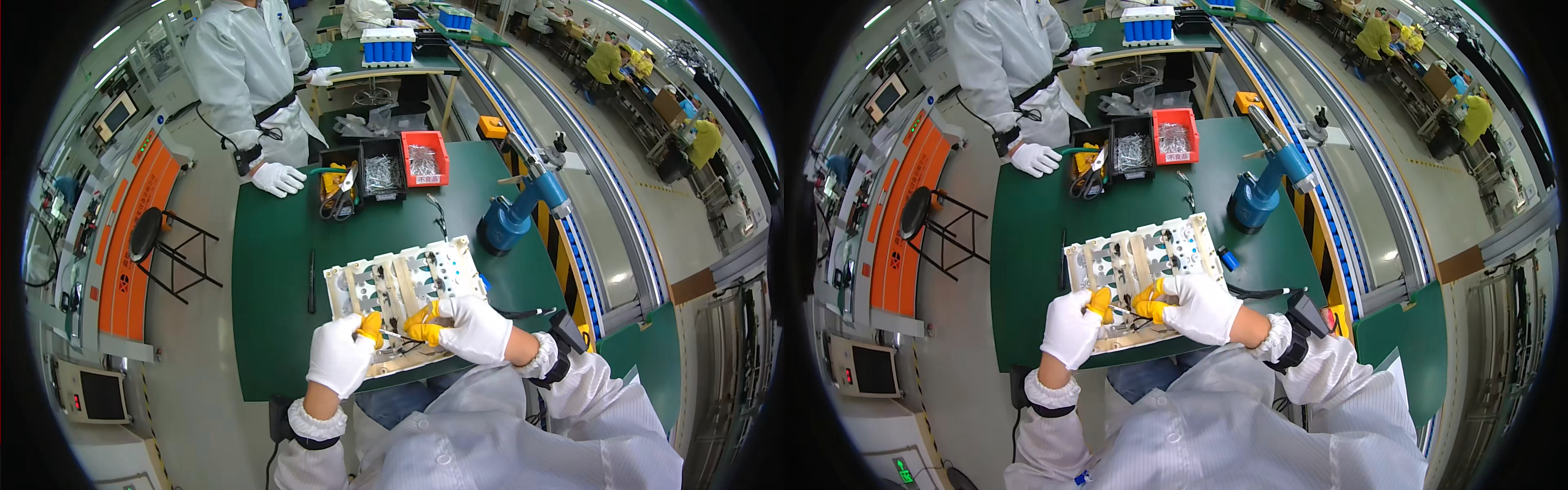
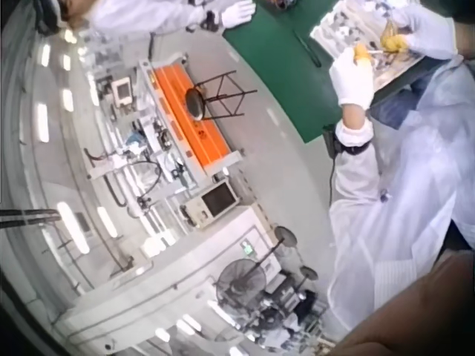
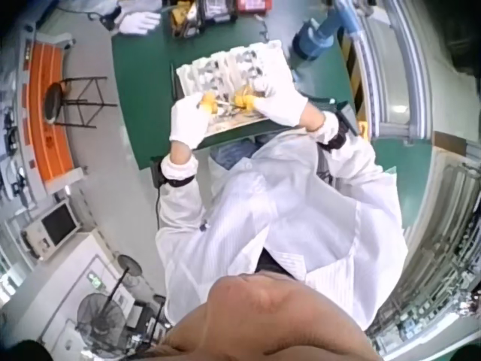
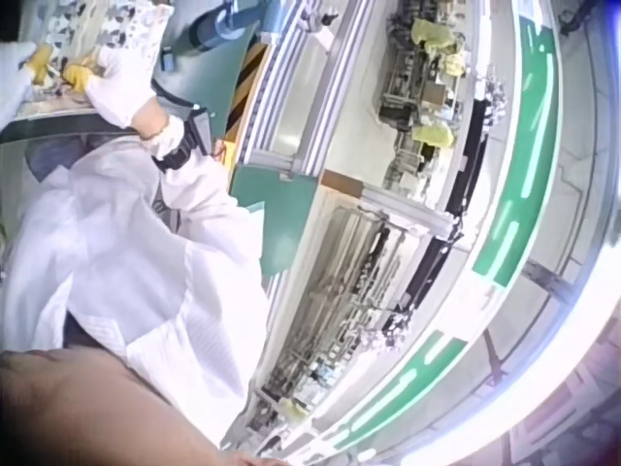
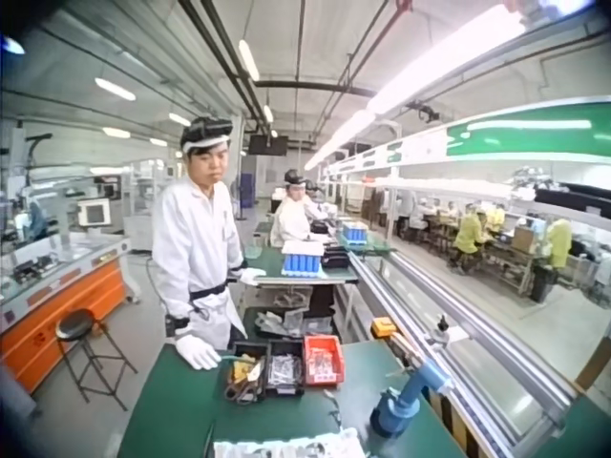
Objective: Assembling electronic components using hand tools at a factory workstation.
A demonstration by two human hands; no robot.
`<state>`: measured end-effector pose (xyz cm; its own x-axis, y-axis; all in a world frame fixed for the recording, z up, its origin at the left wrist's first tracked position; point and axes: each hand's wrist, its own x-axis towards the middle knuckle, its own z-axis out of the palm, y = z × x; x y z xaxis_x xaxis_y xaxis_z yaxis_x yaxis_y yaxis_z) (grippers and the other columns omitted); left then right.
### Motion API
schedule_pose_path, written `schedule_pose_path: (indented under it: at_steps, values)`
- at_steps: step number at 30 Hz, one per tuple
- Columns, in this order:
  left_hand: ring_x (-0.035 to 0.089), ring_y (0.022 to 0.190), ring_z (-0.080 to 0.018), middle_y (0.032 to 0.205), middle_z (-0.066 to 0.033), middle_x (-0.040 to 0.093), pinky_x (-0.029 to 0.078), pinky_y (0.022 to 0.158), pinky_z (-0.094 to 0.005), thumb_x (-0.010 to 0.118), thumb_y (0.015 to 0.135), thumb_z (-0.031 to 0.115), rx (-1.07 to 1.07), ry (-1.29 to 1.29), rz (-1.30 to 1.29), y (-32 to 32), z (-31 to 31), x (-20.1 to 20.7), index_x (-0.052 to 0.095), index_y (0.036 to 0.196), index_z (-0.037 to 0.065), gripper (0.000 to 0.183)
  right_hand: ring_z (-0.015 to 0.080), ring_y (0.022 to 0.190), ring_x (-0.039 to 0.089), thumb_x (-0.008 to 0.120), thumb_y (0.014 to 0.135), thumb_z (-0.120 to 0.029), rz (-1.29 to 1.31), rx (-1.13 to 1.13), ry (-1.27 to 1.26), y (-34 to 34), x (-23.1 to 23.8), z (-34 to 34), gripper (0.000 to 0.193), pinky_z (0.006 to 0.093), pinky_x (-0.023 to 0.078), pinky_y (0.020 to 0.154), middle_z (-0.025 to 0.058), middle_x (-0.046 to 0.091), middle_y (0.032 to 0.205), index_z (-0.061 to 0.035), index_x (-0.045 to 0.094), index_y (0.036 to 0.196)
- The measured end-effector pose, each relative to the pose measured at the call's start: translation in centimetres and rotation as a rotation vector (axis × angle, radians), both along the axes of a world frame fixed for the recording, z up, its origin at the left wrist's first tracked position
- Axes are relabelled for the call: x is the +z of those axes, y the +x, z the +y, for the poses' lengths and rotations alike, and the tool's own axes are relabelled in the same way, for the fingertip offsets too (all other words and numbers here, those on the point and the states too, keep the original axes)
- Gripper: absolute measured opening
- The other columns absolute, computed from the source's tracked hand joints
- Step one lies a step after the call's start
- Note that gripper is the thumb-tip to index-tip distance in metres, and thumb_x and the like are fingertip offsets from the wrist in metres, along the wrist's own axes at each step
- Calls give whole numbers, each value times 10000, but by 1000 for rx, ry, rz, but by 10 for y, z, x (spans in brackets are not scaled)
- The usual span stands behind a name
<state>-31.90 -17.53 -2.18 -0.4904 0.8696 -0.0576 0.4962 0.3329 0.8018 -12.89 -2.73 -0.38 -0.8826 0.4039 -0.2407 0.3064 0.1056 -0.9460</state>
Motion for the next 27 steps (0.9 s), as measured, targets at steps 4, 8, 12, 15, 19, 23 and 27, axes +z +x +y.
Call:
schedule_pose_path:
  at_steps: [4,8,12,15,19,23,27]
  values:
    - [676,682,-410,739,-252,658,515,609,-441,646,835,122,-1,-17,35,-2,4,-2,687,843,-19,146,305,881,708,678,946,-179,1,72,263,-15,-6,2,210,371,556,821,139,742,956,-41,727,1095]
    - [669,673,-419,730,-258,647,501,588,-446,663,848,139,-28,7,21,-7,-1,-14,685,847,-17,157,377,863,680,674,914,-141,50,199,389,-28,-15,7,213,410,553,803,177,695,914,-34,703,1095]
    - [674,669,-373,763,-209,677,517,601,-433,744,849,158,-173,36,207,-12,-6,-3,719,874,35,127,386,901,682,682,908,-109,-73,272,490,-28,-11,8,206,410,555,816,193,699,986,-24,691,1095]
    - [672,695,-298,845,-106,707,523,613,-398,798,823,168,-280,338,447,-17,-9,8,743,918,108,125,387,910,681,697,904,-100,12,240,481,-23,-23,12,211,419,554,822,188,700,976,-23,682,1100]
    - [662,730,-283,877,-76,707,518,626,-390,827,756,139,-446,392,739,-28,-8,21,739,988,99,251,392,921,686,704,903,-159,166,303,356,-23,-27,19,226,444,557,823,194,708,989,-27,678,1085]
    - [652,675,-282,822,-75,712,515,605,-382,810,792,149,-620,391,789,-33,0,21,749,972,111,194,355,887,652,713,908,-130,366,263,674,-20,-32,10,159,420,547,806,127,637,976,-79,643,1041]
    - [535,445,-186,603,-71,601,417,443,-306,645,941,99,-428,348,209,-21,-7,-6,702,996,49,94,342,816,639,688,893,-159,193,209,883,-18,-17,-2,159,429,539,742,128,599,920,-69,604,994]
